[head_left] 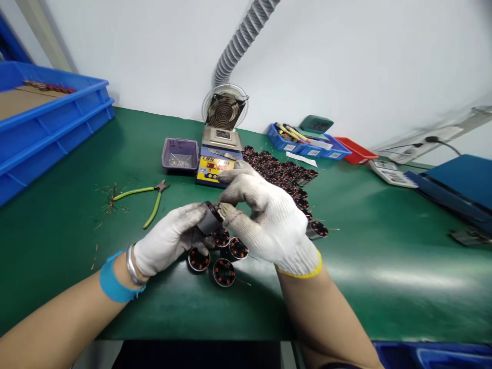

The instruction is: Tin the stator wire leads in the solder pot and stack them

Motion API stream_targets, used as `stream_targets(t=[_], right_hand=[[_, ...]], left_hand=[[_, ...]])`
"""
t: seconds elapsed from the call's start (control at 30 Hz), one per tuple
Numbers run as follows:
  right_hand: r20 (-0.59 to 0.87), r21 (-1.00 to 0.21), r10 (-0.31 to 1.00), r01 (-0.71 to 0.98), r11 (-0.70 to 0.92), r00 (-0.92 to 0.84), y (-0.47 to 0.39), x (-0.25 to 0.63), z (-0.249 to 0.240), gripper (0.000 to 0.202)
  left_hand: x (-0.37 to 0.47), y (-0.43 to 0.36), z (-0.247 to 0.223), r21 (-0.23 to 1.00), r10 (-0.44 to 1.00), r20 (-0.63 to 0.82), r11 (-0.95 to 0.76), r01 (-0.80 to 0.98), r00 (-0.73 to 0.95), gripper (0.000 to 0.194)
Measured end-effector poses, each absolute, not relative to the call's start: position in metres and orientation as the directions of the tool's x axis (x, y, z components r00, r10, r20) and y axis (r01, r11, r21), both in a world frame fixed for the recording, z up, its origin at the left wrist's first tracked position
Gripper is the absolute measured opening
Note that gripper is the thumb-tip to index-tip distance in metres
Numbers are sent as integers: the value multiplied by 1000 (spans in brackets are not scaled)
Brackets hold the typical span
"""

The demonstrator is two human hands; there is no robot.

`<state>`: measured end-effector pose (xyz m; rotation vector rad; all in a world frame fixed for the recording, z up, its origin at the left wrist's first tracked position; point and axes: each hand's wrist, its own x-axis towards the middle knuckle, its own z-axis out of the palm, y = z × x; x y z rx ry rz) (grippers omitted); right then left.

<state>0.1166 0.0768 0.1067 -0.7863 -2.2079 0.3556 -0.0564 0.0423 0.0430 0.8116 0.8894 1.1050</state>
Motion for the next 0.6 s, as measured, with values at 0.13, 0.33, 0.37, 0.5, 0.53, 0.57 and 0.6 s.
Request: stream_targets(t=[0.13,0.33,0.37,0.5,0.53,0.57,0.6], right_hand=[[534,-659,758,377,650,-374,80,108,93,9],[253,-967,960,-19,253,-119,98,107,81,9],[252,-967,963,10,254,-98,98,108,81,9],[313,-780,899,457,427,-305,83,98,75,37],[328,-697,865,521,493,-381,79,93,71,49],[347,-629,832,550,549,-433,75,89,66,56],[371,-588,807,556,588,-460,73,85,61,58]], left_hand=[[-51,40,40,977,946,128,-171,-125,-298,58],[-56,51,31,957,845,208,-280,-77,-493,61],[-58,53,31,954,850,180,-273,-123,-495,63],[-56,50,28,939,915,118,-229,-255,-385,62],[-54,47,25,933,934,113,-218,-288,-340,60],[-52,43,22,923,949,112,-209,-323,-294,60],[-51,39,18,911,961,117,-204,-357,-251,61]])
